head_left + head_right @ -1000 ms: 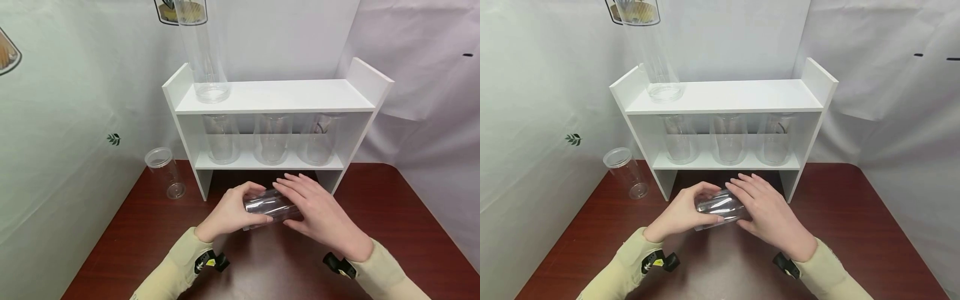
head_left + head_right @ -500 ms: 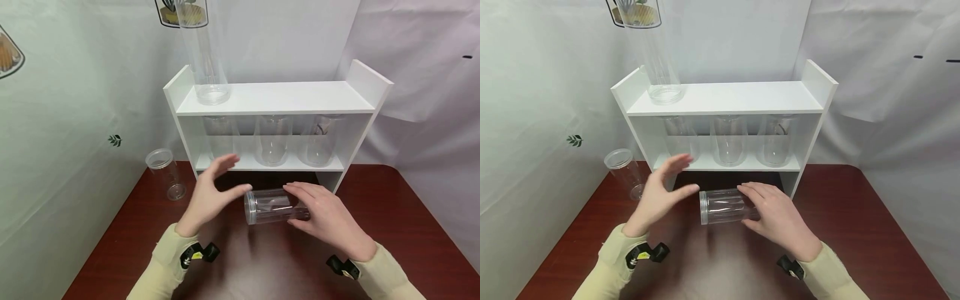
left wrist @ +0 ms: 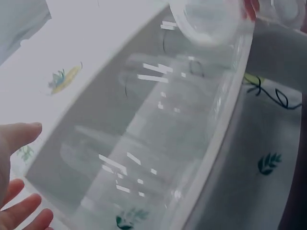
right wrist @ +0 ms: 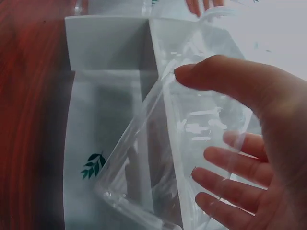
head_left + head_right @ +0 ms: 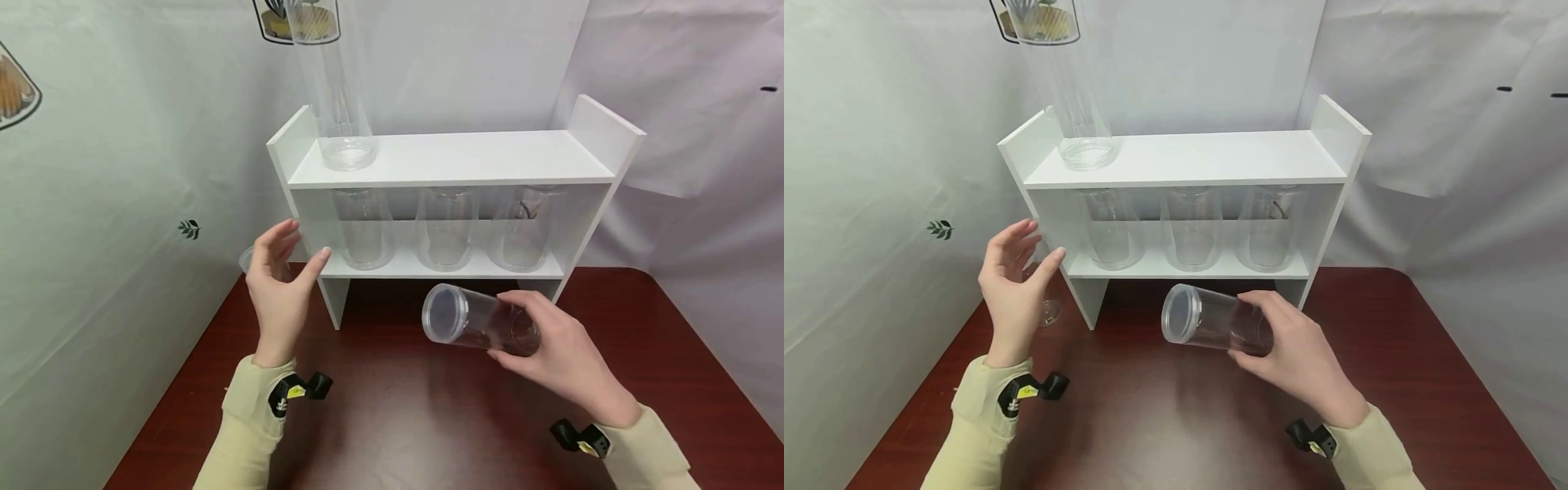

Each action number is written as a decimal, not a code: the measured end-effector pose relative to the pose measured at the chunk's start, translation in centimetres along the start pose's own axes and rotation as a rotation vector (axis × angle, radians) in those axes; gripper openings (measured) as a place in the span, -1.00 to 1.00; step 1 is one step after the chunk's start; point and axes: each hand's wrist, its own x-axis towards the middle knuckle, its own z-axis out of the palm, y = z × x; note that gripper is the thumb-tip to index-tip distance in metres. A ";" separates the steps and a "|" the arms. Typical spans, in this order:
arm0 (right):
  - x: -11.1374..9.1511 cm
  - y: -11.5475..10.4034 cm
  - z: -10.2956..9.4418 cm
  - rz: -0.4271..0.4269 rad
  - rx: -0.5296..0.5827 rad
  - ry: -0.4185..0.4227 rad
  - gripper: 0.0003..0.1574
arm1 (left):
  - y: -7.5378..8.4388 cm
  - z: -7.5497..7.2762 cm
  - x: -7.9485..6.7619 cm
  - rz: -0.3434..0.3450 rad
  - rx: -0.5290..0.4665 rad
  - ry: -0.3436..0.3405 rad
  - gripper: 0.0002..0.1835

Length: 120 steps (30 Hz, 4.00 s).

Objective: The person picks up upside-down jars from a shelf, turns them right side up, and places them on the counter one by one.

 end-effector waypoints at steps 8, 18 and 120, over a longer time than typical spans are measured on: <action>-0.7 0.7 -2.5 0.092 0.140 0.136 0.07 | -0.9 -0.2 0.8 -0.102 0.046 0.000 -0.34; -2.3 1.4 -6.9 0.366 0.274 0.346 0.19 | -1.5 0.0 1.4 -0.161 0.085 -0.012 -0.36; 6.0 -4.9 -6.3 0.124 0.783 0.493 -0.18 | -4.8 -1.6 3.5 -0.113 0.258 0.000 -0.65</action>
